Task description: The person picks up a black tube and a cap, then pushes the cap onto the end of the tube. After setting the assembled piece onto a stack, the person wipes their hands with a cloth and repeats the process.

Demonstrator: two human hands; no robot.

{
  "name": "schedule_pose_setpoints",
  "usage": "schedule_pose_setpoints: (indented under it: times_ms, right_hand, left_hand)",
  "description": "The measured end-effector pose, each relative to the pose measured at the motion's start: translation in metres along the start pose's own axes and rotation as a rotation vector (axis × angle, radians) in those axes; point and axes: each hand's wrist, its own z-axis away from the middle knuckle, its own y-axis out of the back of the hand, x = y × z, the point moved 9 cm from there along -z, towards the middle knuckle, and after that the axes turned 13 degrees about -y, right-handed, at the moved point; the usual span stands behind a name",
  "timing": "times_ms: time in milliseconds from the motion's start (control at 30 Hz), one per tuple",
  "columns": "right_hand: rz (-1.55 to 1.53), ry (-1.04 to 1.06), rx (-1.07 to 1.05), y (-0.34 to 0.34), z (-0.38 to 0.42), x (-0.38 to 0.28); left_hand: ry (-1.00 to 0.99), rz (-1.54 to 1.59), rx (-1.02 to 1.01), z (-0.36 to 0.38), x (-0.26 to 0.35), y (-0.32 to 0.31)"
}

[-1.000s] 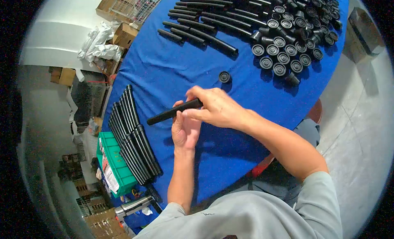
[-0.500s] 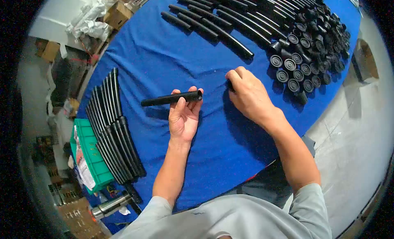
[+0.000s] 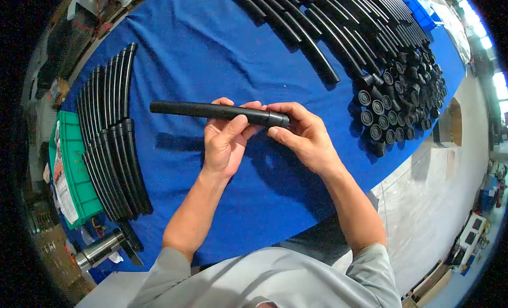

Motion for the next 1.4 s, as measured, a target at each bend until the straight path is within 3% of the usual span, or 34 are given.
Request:
schedule_pose_setpoints:
  times_ms: [133, 333, 633, 1033, 1400]
  right_hand:
    - [0.287, 0.124, 0.094, 0.003, 0.005, -0.01]
    - [0.457, 0.173, 0.125, 0.001, 0.008, -0.016]
    - [0.485, 0.203, 0.132, -0.004, 0.014, -0.024]
    - [0.773, 0.275, 0.156, -0.014, 0.019, -0.033]
    - [0.581, 0.226, 0.137, -0.007, 0.014, -0.02]
  left_hand:
    - [0.005, 0.008, 0.033, 0.003, -0.006, 0.005]
    - [0.007, -0.035, 0.064, 0.004, -0.007, 0.009]
    - [-0.032, -0.063, 0.105, 0.009, -0.007, 0.005]
    - [-0.047, -0.129, 0.152, 0.015, -0.01, 0.009]
    - [-0.034, -0.093, 0.118, 0.011, -0.008, 0.008]
